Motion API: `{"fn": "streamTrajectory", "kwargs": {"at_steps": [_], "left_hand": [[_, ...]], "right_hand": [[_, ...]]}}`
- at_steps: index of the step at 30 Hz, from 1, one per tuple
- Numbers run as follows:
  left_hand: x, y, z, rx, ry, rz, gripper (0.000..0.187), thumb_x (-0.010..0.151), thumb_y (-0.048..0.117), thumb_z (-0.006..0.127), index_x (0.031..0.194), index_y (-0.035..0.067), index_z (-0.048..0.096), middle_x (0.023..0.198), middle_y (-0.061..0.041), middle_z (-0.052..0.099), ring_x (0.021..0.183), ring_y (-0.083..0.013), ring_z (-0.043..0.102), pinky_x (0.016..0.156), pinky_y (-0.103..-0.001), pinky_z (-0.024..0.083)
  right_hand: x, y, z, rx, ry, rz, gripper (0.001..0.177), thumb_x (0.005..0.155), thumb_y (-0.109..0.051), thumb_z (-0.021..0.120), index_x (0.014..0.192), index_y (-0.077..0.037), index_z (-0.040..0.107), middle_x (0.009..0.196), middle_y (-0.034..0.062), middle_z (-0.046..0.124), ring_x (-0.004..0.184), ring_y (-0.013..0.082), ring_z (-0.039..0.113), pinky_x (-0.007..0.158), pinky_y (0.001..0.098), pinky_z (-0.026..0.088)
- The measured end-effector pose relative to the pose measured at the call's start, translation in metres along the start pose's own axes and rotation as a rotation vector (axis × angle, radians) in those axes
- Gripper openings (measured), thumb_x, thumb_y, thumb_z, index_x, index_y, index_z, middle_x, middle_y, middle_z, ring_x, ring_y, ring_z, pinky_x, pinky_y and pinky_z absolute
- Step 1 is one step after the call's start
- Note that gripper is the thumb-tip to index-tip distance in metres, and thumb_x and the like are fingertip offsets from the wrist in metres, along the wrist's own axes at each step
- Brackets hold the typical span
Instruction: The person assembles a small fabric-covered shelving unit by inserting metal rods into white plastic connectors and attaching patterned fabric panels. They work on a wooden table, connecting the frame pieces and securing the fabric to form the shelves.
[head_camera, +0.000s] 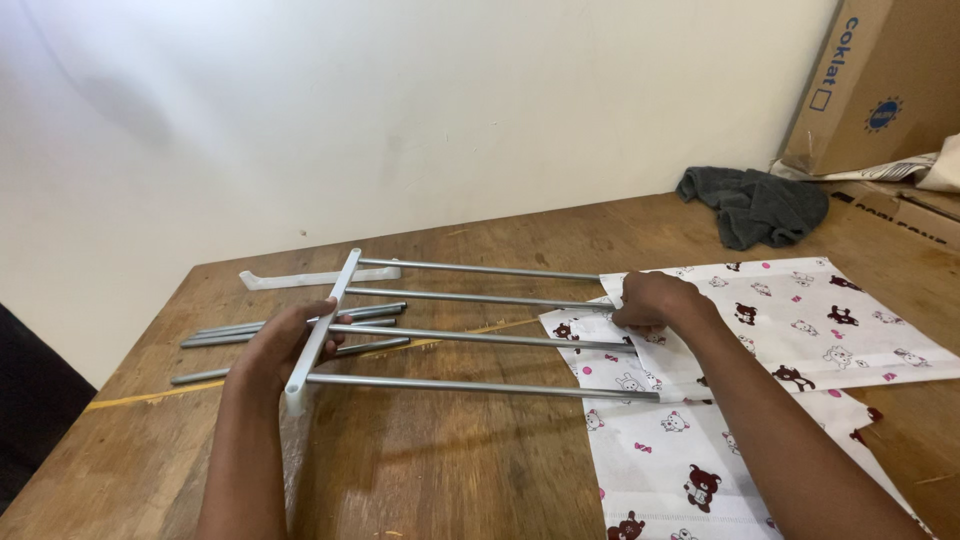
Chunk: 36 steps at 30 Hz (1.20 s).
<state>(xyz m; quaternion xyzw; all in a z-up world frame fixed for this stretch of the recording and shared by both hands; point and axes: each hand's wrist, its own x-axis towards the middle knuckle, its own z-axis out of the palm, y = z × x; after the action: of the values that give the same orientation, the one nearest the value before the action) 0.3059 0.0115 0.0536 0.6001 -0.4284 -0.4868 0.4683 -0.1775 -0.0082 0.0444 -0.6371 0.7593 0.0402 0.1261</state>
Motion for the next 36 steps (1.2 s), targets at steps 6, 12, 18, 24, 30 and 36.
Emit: {"fn": "streamTrajectory", "kwargs": {"at_steps": [6, 12, 18, 24, 30, 36], "left_hand": [[-0.007, 0.008, 0.011, 0.026, 0.045, 0.023, 0.032, 0.104, 0.021, 0.049, 0.111, -0.006, 0.063, 0.081, -0.013, 0.07, 0.052, -0.0112, 0.057, 0.049, -0.023, 0.052], [-0.016, 0.022, 0.018, 0.006, 0.031, 0.053, 0.032, 0.104, 0.021, 0.049, 0.118, -0.006, 0.06, 0.084, -0.013, 0.071, 0.052, -0.0099, 0.057, 0.048, -0.022, 0.051], [-0.017, 0.032, 0.016, -0.03, 0.038, 0.097, 0.032, 0.102, 0.022, 0.05, 0.121, -0.001, 0.059, 0.091, -0.017, 0.075, 0.057, -0.0124, 0.06, 0.049, -0.023, 0.05], [-0.017, 0.03, 0.021, -0.08, 0.017, 0.136, 0.034, 0.102, 0.021, 0.052, 0.123, -0.004, 0.06, 0.091, -0.015, 0.072, 0.058, -0.0103, 0.057, 0.052, -0.024, 0.052], [-0.016, 0.029, 0.038, -0.028, 0.0, 0.119, 0.036, 0.101, 0.019, 0.049, 0.124, -0.008, 0.057, 0.087, -0.017, 0.074, 0.052, -0.0103, 0.057, 0.047, -0.022, 0.049], [-0.013, 0.031, 0.039, -0.037, -0.018, 0.144, 0.036, 0.102, 0.022, 0.051, 0.127, -0.004, 0.057, 0.086, -0.013, 0.072, 0.048, -0.0073, 0.052, 0.043, -0.02, 0.047]], "right_hand": [[-0.006, -0.004, 0.0, -0.015, 0.076, -0.001, 0.022, 0.08, -0.033, 0.074, 0.084, -0.012, 0.077, 0.076, 0.0048, 0.078, 0.074, 0.0184, 0.076, 0.071, 0.0361, 0.059], [-0.007, -0.003, -0.004, -0.033, 0.07, -0.012, 0.026, 0.081, -0.038, 0.076, 0.086, -0.013, 0.077, 0.079, 0.0039, 0.079, 0.079, 0.0183, 0.076, 0.074, 0.0373, 0.058], [-0.005, 0.006, -0.015, 0.074, 0.141, -0.053, 0.032, 0.08, -0.037, 0.077, 0.09, -0.007, 0.08, 0.085, 0.009, 0.078, 0.079, 0.0239, 0.075, 0.076, 0.0401, 0.057], [-0.006, 0.007, -0.019, 0.151, 0.147, -0.086, 0.032, 0.081, -0.035, 0.074, 0.09, -0.006, 0.08, 0.086, 0.0127, 0.08, 0.08, 0.024, 0.075, 0.076, 0.0404, 0.057], [-0.005, 0.005, -0.015, 0.167, 0.186, -0.112, 0.032, 0.08, -0.035, 0.075, 0.094, -0.007, 0.08, 0.093, 0.0138, 0.079, 0.086, 0.0254, 0.075, 0.078, 0.0409, 0.057], [-0.009, 0.002, -0.018, 0.083, 0.221, -0.043, 0.038, 0.075, -0.041, 0.08, 0.1, -0.012, 0.079, 0.099, 0.0113, 0.078, 0.092, 0.0267, 0.075, 0.081, 0.0421, 0.058]]}}
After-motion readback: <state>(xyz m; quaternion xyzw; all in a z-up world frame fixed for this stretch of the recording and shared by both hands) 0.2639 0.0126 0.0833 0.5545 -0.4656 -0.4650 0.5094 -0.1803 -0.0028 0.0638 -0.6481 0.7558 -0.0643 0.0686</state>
